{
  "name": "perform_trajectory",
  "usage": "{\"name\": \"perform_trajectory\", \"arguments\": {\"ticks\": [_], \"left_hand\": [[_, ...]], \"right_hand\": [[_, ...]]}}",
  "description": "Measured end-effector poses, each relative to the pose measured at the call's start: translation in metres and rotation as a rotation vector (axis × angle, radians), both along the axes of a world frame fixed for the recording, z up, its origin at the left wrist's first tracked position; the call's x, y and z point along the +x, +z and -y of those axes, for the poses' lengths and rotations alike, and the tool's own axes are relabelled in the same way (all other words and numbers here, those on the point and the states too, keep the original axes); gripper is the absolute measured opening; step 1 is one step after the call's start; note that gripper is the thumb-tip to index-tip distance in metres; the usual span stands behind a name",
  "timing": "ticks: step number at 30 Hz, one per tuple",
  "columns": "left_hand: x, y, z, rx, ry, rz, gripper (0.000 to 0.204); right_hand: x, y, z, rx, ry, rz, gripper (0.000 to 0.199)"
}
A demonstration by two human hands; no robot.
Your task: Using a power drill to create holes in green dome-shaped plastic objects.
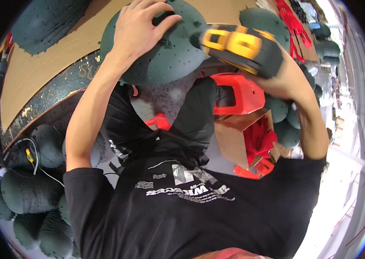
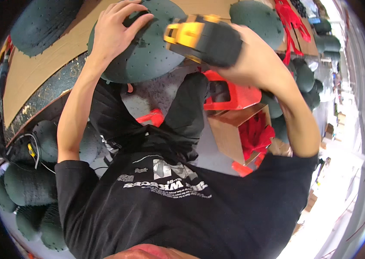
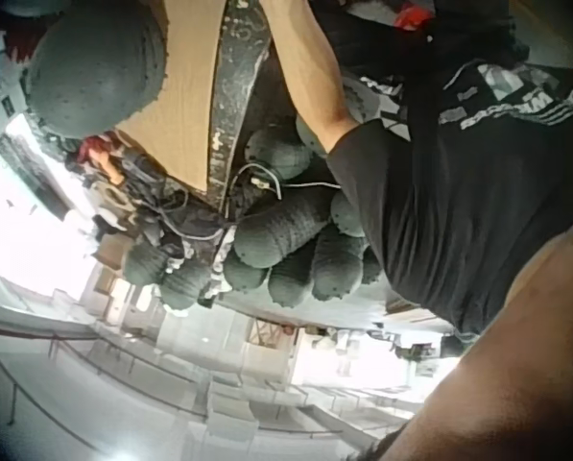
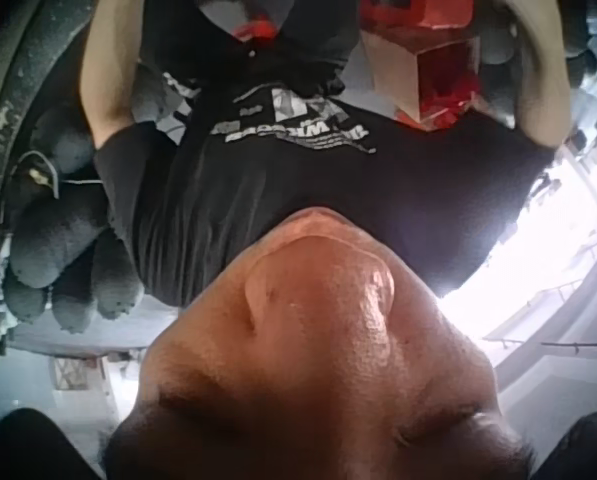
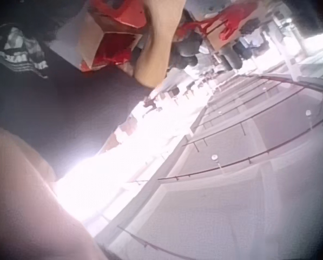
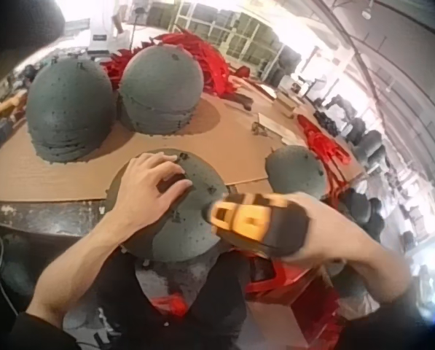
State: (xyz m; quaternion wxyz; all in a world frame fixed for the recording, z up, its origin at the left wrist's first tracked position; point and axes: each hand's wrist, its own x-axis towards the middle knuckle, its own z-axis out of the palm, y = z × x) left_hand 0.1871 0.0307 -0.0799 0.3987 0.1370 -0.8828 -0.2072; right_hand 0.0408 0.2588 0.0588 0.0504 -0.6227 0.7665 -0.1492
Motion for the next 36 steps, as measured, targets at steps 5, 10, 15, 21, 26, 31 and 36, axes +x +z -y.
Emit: {"name": "perform_trajectory", "arguments": {"ticks": [5,10,15,21,26,31,36], "left_hand": [[-0.006,-0.019,0.019,-0.052,0.051,-0.013,0.029],[-0.009,-0.028,0.019,-0.081,0.037,-0.046,0.029],[-0.006,-0.027,0.022,-0.077,0.022,-0.077,0.031],[-0.010,-0.016,0.016,0.038,-0.027,0.020,0.034],[0.003,-0.001,-0.054,-0.634,0.192,0.211,0.052],[0.030,-0.031,-0.151,-0.534,-0.181,0.638,0.047],[0.078,-0.035,-0.149,-0.253,-0.770,0.606,0.029]], "right_hand": [[-0.012,-0.003,0.023,0.220,-0.014,0.200,0.034],[0.016,0.018,0.004,0.068,0.102,0.228,0.029],[0.012,0.042,-0.018,0.165,-0.193,0.269,0.021],[-0.030,0.032,-0.103,0.020,-0.328,0.558,0.026],[-0.072,-0.113,-0.164,-0.445,-0.342,1.463,0.056],[-0.108,-0.250,-0.164,-0.620,-0.163,1.821,0.050],[-0.127,-0.293,-0.179,-0.397,-0.249,1.392,0.028]]}}
